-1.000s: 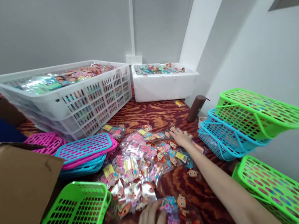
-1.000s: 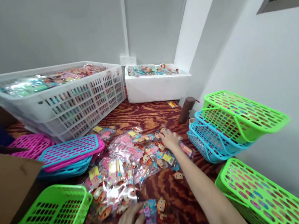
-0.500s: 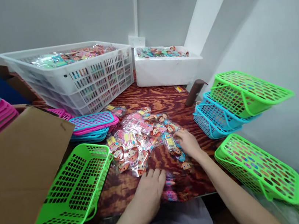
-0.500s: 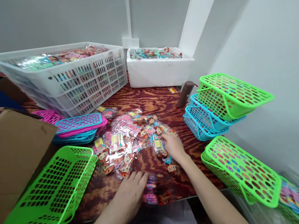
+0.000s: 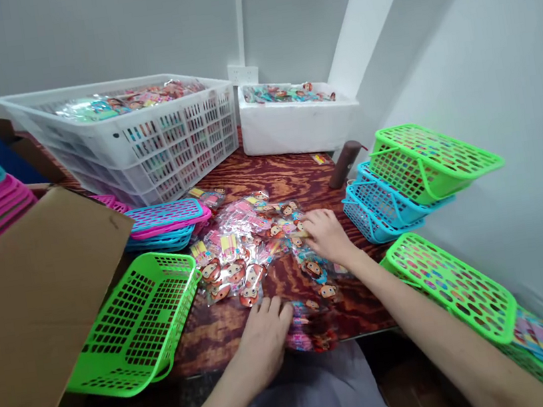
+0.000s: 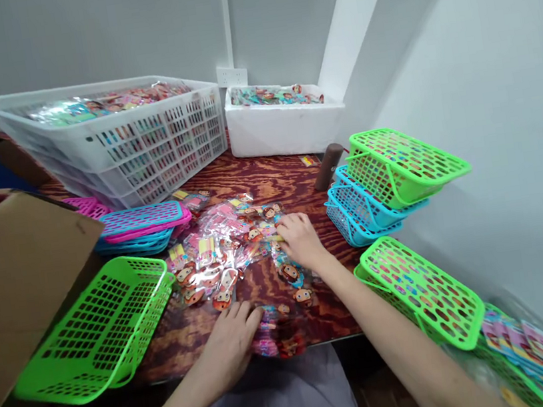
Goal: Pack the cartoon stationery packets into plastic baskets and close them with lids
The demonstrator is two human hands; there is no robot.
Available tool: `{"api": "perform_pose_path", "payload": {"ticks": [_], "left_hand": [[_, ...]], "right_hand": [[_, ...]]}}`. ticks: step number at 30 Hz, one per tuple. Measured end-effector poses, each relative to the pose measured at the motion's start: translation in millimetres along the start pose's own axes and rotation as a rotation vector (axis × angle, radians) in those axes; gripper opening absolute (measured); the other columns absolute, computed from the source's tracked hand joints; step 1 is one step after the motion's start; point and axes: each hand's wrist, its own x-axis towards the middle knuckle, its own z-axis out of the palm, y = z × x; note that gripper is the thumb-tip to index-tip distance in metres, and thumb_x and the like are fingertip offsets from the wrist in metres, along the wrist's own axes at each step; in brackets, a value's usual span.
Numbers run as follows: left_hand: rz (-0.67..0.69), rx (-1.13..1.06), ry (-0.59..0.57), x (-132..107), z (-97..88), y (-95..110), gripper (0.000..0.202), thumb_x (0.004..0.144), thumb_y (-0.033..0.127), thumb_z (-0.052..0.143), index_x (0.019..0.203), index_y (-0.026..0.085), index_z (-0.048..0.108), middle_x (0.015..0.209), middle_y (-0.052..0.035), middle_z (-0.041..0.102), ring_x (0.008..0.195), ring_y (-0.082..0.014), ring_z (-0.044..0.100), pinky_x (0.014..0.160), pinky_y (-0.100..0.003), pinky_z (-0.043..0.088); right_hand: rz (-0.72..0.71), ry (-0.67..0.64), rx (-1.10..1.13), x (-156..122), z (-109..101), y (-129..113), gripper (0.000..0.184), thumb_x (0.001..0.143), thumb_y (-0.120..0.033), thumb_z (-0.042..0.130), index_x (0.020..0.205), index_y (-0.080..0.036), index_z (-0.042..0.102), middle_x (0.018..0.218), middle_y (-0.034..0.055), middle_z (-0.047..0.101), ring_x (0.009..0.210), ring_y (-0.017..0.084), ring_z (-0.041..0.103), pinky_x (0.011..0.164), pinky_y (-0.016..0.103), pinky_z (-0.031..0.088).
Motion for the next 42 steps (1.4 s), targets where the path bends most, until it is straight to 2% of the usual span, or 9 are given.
{"api": "perform_pose_path", "payload": {"ticks": [5,8,12,16,19,22,31,38,42], "left_hand": [[0.002,-0.023,-0.013,1.8,2.6,-1.4,0.051,0.08,0.005,0.047,0.128,0.02,0.048,0.123,-0.0099,0.052,0.111,-0.0275,0.046,0.1,-0.043,0.04],[-0.001,-0.026,-0.015,2.6,5.9,-2.7,0.052,0.079,0.005,0.047,0.129,0.021,0.048,0.123,-0.0094,0.052,0.113,-0.0274,0.045,0.1,-0.043,0.039],[0.001,-0.026,0.015,1.8,10.2,-4.8,0.054,0.078,0.004,0.046,0.129,0.02,0.048,0.124,-0.0097,0.052,0.113,-0.028,0.045,0.101,-0.044,0.038],[0.014,-0.044,0.03,0.2,13.0,-5.7,0.059,0.074,0.003,0.048,0.131,0.02,0.047,0.125,-0.0091,0.052,0.114,-0.0278,0.044,0.103,-0.044,0.037],[0.007,-0.048,0.045,-0.3,13.2,-5.0,0.057,0.076,0.003,0.047,0.131,0.02,0.048,0.125,-0.0087,0.053,0.114,-0.0274,0.045,0.103,-0.043,0.037],[0.004,-0.043,0.05,-0.4,13.3,-4.6,0.055,0.078,0.004,0.046,0.13,0.02,0.049,0.124,-0.0089,0.053,0.113,-0.0275,0.045,0.103,-0.043,0.037],[0.018,-0.041,0.063,-1.8,15.1,-6.5,0.057,0.078,0.005,0.047,0.132,0.021,0.048,0.125,-0.0083,0.053,0.114,-0.028,0.044,0.103,-0.044,0.037],[0.024,-0.057,0.083,-1.8,17.6,-7.8,0.053,0.081,0.005,0.045,0.132,0.021,0.048,0.124,-0.0084,0.052,0.113,-0.027,0.044,0.103,-0.043,0.037],[0.014,-0.079,0.074,-2.1,20.3,-8.6,0.055,0.079,0.004,0.047,0.131,0.021,0.049,0.125,-0.0083,0.052,0.115,-0.0272,0.043,0.105,-0.043,0.035]], "right_hand": [[0.784,0.312,0.545,-40.6,6.0,18.3,0.028,0.077,-0.043,0.065,0.089,-0.021,0.052,0.066,-0.0033,0.06,0.058,0.016,0.057,0.061,0.03,0.049],[0.911,0.32,0.584,-65.5,19.4,25.7,0.033,0.077,-0.052,0.06,0.085,-0.021,0.05,0.058,-0.0048,0.054,0.051,0.016,0.055,0.052,0.029,0.047],[0.834,0.144,0.468,-83.2,21.2,18.5,0.023,0.082,-0.043,0.055,0.075,-0.021,0.05,0.062,-0.0013,0.057,0.055,0.016,0.056,0.056,0.029,0.045],[0.575,-0.194,0.237,-85.4,0.2,15.1,0.008,0.08,-0.021,0.057,0.073,-0.021,0.06,0.074,0.0028,0.065,0.078,0.02,0.058,0.074,0.031,0.041],[0.381,-0.413,0.036,-78.0,-10.2,20.0,0.023,0.083,-0.009,0.049,0.085,-0.02,0.069,0.092,0.0107,0.068,0.098,0.026,0.054,0.087,0.038,0.035],[0.29,-0.515,-0.058,-71.8,-9.5,26.4,0.048,0.085,-0.003,0.04,0.121,-0.023,0.066,0.113,0.0148,0.065,0.107,0.027,0.051,0.094,0.042,0.032],[0.132,-0.597,-0.344,-68.2,-0.9,33.7,0.079,0.085,0.003,0.028,0.156,-0.032,0.024,0.117,0.0103,0.063,0.105,0.022,0.057,0.091,0.036,0.038],[0.151,-0.575,-0.354,-42.2,2.7,43.1,0.041,0.094,-0.009,0.035,0.121,-0.016,0.066,0.117,0.0185,0.062,0.114,0.029,0.052,0.093,0.04,0.039],[0.164,-0.601,-0.361,-36.4,-5.4,48.7,0.025,0.092,-0.016,0.049,0.101,-0.017,0.072,0.113,0.0169,0.062,0.109,0.029,0.053,0.089,0.038,0.042]]}}
